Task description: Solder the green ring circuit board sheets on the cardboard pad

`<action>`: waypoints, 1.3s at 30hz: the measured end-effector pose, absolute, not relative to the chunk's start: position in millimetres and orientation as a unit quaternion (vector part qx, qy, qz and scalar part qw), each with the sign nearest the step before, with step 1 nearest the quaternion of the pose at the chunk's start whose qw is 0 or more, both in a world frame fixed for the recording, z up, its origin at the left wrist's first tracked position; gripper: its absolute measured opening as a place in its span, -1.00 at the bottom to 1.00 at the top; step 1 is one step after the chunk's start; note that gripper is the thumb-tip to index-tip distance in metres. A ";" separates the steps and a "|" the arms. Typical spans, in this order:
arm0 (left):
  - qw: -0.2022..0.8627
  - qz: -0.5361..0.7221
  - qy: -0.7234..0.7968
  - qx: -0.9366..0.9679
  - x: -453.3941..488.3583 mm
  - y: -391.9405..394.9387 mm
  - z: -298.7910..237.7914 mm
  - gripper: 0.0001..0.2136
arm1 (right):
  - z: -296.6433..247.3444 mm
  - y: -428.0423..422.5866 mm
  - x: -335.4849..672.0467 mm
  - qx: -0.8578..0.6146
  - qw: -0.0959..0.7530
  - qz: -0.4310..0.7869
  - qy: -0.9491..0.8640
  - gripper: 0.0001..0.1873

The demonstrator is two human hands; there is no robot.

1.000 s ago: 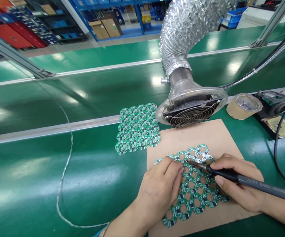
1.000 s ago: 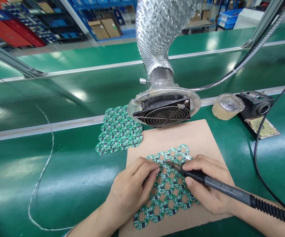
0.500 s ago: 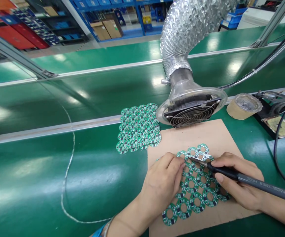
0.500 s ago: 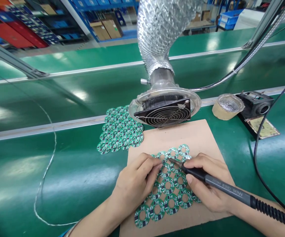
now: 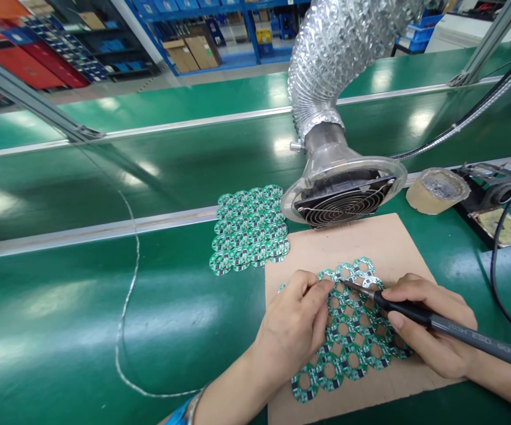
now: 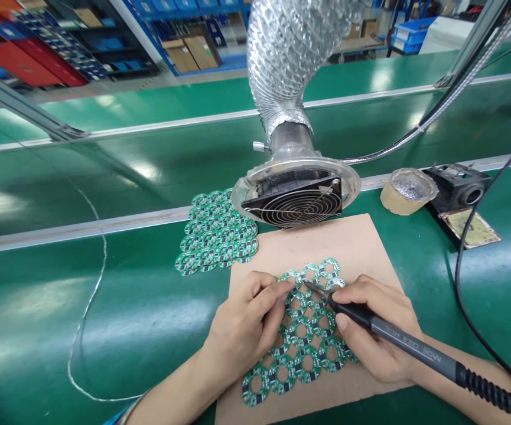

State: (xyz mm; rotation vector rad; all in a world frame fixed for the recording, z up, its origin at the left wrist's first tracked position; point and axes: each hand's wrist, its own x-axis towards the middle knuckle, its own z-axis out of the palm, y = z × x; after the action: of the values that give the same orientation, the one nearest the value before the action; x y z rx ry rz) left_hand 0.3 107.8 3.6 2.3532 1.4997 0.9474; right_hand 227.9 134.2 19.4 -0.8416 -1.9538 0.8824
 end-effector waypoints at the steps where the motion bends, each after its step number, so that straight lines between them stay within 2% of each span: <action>1: 0.092 0.318 0.505 0.797 0.3 107.8 3.3 -0.76 | 19.5 133.9 227.7 -0.332 0.407 0.348 -0.776 -0.74; 17: 0.056 0.309 0.503 0.805 0.4 109.6 3.9 -0.75 | 19.0 133.6 226.4 -0.313 0.418 0.329 -0.787 -0.68; 26: 0.063 0.306 0.523 0.793 -2.5 111.5 5.1 -0.83 | 15.7 132.2 225.2 -0.303 0.399 0.312 -0.807 -0.62; 39: 0.044 0.309 0.521 0.794 1.0 112.6 4.5 -0.84 | 19.4 132.5 221.6 -0.299 0.390 0.292 -0.821 -0.63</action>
State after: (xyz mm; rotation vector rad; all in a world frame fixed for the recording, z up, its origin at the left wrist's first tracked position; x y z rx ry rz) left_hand 1.0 112.6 4.5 2.4278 1.5936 0.9459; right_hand 221.6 132.5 19.4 -0.7594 -2.0858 0.7428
